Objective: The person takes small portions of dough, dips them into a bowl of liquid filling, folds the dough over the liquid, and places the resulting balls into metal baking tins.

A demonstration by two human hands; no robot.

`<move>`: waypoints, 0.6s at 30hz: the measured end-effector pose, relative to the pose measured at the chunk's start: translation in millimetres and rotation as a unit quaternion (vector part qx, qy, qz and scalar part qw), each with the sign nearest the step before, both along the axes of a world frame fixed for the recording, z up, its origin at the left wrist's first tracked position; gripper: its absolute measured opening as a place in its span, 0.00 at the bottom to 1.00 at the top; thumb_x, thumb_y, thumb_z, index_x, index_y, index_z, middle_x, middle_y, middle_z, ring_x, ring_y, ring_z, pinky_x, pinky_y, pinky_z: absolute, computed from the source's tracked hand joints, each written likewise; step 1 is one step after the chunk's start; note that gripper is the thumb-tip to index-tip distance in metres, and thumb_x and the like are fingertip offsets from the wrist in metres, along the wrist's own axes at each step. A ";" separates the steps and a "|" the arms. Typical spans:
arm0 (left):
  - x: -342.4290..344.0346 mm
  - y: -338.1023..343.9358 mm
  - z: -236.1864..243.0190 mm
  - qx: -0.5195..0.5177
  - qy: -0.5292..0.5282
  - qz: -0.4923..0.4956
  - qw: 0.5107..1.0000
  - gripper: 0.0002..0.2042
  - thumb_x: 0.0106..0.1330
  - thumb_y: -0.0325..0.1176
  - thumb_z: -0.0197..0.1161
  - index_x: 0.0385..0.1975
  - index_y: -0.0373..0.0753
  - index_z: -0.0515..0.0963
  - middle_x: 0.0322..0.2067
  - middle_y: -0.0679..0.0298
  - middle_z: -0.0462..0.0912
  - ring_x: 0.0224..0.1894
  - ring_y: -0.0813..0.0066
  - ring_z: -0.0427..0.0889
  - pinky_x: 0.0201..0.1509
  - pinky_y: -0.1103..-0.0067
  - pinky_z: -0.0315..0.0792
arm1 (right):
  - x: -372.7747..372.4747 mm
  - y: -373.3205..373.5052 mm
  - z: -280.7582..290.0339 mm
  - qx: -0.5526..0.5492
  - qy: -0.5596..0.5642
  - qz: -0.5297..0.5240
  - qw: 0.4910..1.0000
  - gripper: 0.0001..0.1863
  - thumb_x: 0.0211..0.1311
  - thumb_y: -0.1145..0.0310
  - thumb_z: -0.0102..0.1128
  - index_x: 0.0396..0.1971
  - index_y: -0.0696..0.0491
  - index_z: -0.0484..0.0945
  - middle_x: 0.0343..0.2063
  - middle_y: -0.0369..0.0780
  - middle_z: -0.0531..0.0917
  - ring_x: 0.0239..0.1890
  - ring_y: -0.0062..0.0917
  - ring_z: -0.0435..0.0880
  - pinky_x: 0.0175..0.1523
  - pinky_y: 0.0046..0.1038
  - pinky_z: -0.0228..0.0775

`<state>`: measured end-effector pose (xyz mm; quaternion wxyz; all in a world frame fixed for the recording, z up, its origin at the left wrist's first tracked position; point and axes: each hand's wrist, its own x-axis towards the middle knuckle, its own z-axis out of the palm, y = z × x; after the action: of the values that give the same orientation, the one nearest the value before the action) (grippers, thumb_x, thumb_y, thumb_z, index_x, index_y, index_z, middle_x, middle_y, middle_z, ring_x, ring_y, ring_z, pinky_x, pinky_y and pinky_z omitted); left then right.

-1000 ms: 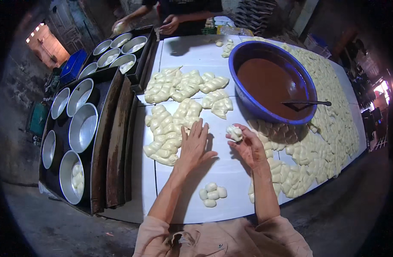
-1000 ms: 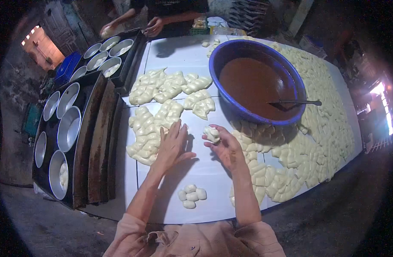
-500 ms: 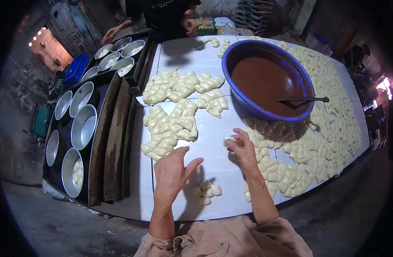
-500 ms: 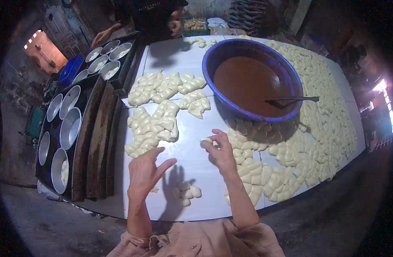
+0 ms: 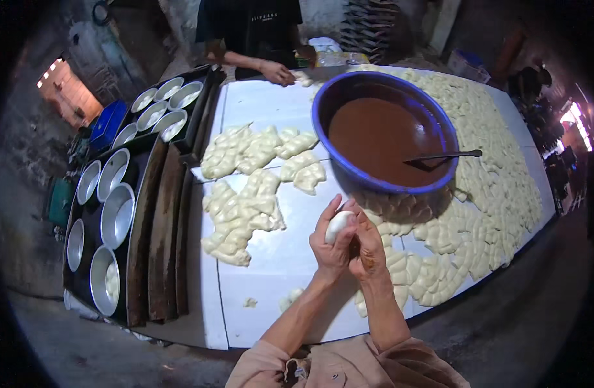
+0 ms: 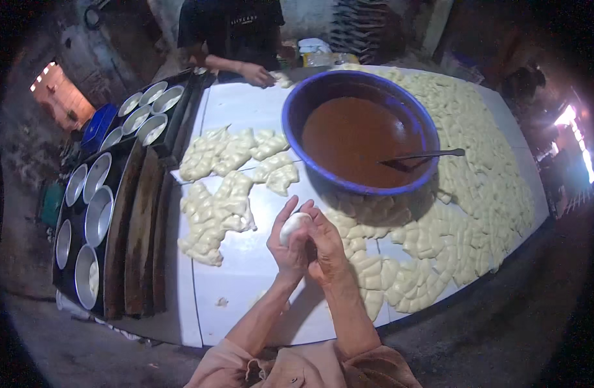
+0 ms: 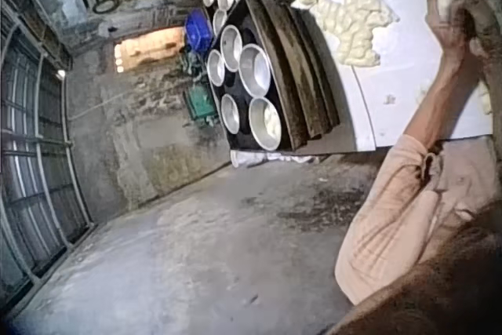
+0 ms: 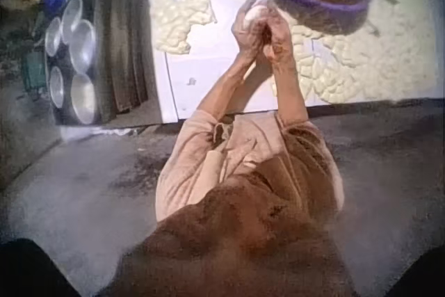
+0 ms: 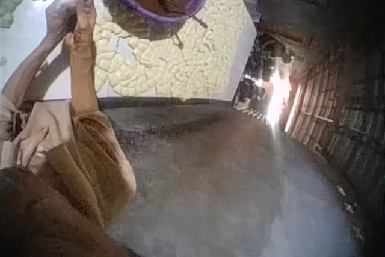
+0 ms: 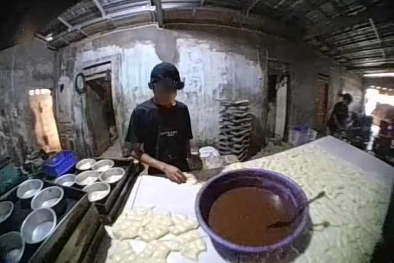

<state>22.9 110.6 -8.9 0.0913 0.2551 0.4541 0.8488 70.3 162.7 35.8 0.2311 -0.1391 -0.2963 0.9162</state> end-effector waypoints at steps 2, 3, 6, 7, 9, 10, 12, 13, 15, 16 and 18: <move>10.6 6.9 4.3 0.015 -0.073 -0.049 0.996 0.36 0.65 0.43 0.69 0.69 0.33 0.62 0.49 0.58 0.82 0.46 0.71 0.82 0.50 0.78 0.77 | 3.3 15.2 0.2 -0.007 0.007 -0.017 1.000 0.11 0.67 0.66 0.63 0.45 0.53 0.74 0.36 0.34 0.82 0.39 0.16 0.81 0.45 0.18 0.75; 13.9 6.5 11.7 0.001 -0.122 -0.103 0.987 0.41 0.64 0.40 0.70 0.72 0.36 0.53 0.52 0.58 0.79 0.48 0.71 0.81 0.51 0.78 0.76 | 4.7 27.6 -0.5 0.041 -0.012 0.002 0.999 0.10 0.68 0.67 0.61 0.44 0.53 0.75 0.35 0.34 0.81 0.38 0.16 0.81 0.44 0.18 0.75; 5.0 -2.9 17.4 -0.108 -0.107 -0.193 0.969 0.52 0.62 0.27 0.70 0.75 0.44 0.33 0.61 0.50 0.70 0.56 0.68 0.76 0.55 0.78 0.75 | -1.8 67.6 13.1 0.166 -0.039 -0.022 0.985 0.07 0.69 0.68 0.58 0.41 0.54 0.75 0.33 0.35 0.81 0.35 0.16 0.82 0.41 0.19 0.75; -0.9 -13.3 21.7 -0.149 -0.106 -0.223 0.958 0.51 0.63 0.27 0.69 0.75 0.44 0.33 0.64 0.47 0.66 0.58 0.66 0.75 0.56 0.75 0.75 | -8.2 87.8 15.6 0.203 -0.047 -0.049 0.977 0.07 0.69 0.67 0.58 0.41 0.54 0.75 0.33 0.34 0.81 0.32 0.14 0.80 0.37 0.18 0.72; -17.9 -35.7 24.3 -0.236 -0.092 -0.256 0.933 0.48 0.64 0.27 0.67 0.75 0.43 0.37 0.67 0.43 0.60 0.57 0.63 0.76 0.57 0.73 0.76 | -12.2 134.2 31.7 0.310 -0.118 -0.061 0.941 0.07 0.71 0.65 0.57 0.41 0.53 0.75 0.31 0.32 0.80 0.29 0.12 0.79 0.33 0.17 0.70; -22.7 -44.7 27.3 -0.262 -0.116 -0.227 0.931 0.42 0.65 0.29 0.67 0.74 0.41 0.46 0.64 0.46 0.67 0.54 0.67 0.78 0.54 0.76 0.76 | -14.9 154.5 41.8 0.376 -0.180 -0.044 0.908 0.06 0.71 0.66 0.55 0.40 0.53 0.75 0.30 0.32 0.80 0.28 0.12 0.79 0.34 0.18 0.71; -30.0 -53.4 25.8 -0.315 -0.102 -0.186 0.925 0.34 0.66 0.33 0.67 0.71 0.40 0.58 0.59 0.49 0.75 0.51 0.71 0.81 0.50 0.79 0.76 | -27.4 195.3 31.0 0.475 -0.235 -0.019 0.848 0.09 0.69 0.65 0.55 0.39 0.55 0.77 0.30 0.39 0.83 0.31 0.23 0.84 0.39 0.26 0.75; -31.4 -55.9 23.6 -0.314 -0.100 -0.186 0.925 0.34 0.66 0.33 0.67 0.71 0.40 0.58 0.59 0.49 0.75 0.51 0.71 0.81 0.50 0.79 0.76 | -35.3 204.4 28.8 0.604 -0.300 0.034 0.738 0.11 0.66 0.64 0.55 0.40 0.55 0.79 0.32 0.42 0.85 0.33 0.29 0.85 0.41 0.30 0.75; -33.2 -57.9 16.8 -0.327 -0.104 -0.188 0.920 0.29 0.68 0.33 0.64 0.68 0.38 0.63 0.56 0.53 0.78 0.49 0.72 0.80 0.51 0.77 0.74 | -46.2 216.6 12.3 0.712 -0.354 0.083 0.600 0.13 0.63 0.63 0.56 0.40 0.56 0.80 0.33 0.45 0.86 0.36 0.35 0.86 0.43 0.34 0.76; -30.7 -58.7 12.5 -0.328 -0.105 -0.198 0.918 0.26 0.69 0.35 0.64 0.65 0.37 0.66 0.56 0.55 0.78 0.49 0.72 0.80 0.53 0.75 0.73 | -53.2 222.0 -1.1 0.744 -0.374 0.155 0.533 0.14 0.60 0.62 0.57 0.40 0.55 0.81 0.36 0.46 0.86 0.38 0.39 0.86 0.45 0.36 0.75; -26.3 -60.3 19.0 -0.356 -0.077 -0.225 0.904 0.25 0.69 0.37 0.64 0.64 0.37 0.69 0.54 0.56 0.79 0.50 0.71 0.80 0.55 0.75 0.73 | -60.6 221.1 -5.5 0.768 -0.386 0.228 0.458 0.16 0.58 0.61 0.57 0.41 0.55 0.82 0.38 0.47 0.86 0.41 0.42 0.86 0.47 0.38 0.75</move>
<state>-3.4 50.2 10.1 0.3990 0.2352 0.6482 0.6044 9.7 383.8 30.3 -0.1108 -0.1725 -0.9600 0.1908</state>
